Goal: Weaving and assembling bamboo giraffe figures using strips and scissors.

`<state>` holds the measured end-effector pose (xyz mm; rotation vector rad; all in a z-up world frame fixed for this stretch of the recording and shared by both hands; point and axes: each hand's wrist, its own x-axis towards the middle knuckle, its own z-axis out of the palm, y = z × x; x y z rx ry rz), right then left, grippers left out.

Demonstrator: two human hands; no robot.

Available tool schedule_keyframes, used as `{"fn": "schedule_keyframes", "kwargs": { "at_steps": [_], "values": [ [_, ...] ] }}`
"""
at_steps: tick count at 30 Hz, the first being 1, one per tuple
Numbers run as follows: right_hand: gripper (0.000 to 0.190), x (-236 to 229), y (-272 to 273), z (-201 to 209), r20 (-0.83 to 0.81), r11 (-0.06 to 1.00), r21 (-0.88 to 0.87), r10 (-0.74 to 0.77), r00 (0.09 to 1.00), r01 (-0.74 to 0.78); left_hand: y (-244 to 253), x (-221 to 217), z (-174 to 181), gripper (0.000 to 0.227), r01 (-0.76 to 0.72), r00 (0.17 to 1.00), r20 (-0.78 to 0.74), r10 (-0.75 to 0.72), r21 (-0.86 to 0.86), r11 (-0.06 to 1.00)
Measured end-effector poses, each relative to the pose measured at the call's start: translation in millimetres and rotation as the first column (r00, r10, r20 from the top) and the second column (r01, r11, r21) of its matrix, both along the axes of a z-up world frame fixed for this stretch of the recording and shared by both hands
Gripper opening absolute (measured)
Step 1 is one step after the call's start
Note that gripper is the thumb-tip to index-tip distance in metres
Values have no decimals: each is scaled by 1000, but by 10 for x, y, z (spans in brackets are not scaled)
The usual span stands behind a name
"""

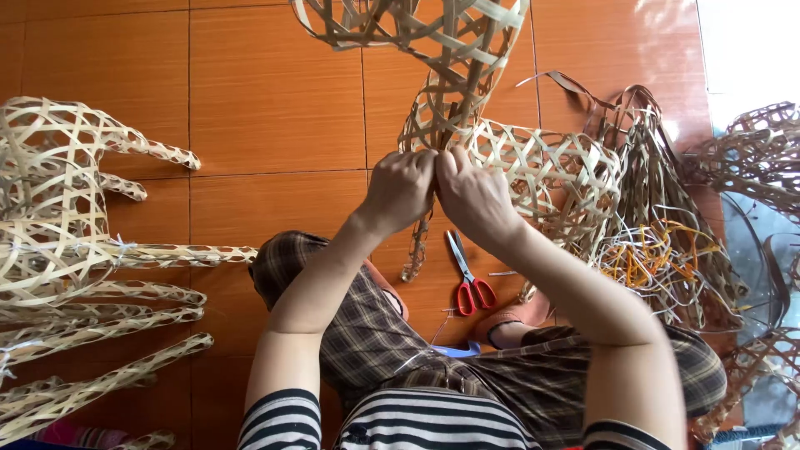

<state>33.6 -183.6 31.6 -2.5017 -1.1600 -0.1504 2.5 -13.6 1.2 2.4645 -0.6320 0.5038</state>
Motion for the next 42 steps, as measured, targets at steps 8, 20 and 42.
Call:
{"fn": "schedule_keyframes", "kwargs": {
  "at_steps": [8,20,42],
  "values": [
    [17,-28,102,-114,247,932,-290,-145,958,216,-176,84,-179,4,-289,949,-94,302,133,948],
    [7,-162,-142,-334,-427,638,751,270,863,172,134,5,124,14,-7,997,-72,-20,-355,935],
    [40,-247,-309,-9,138,815,480,-435,890,324,27,-117,133,12,28,998,-51,-45,-284,959]
  ]
}}
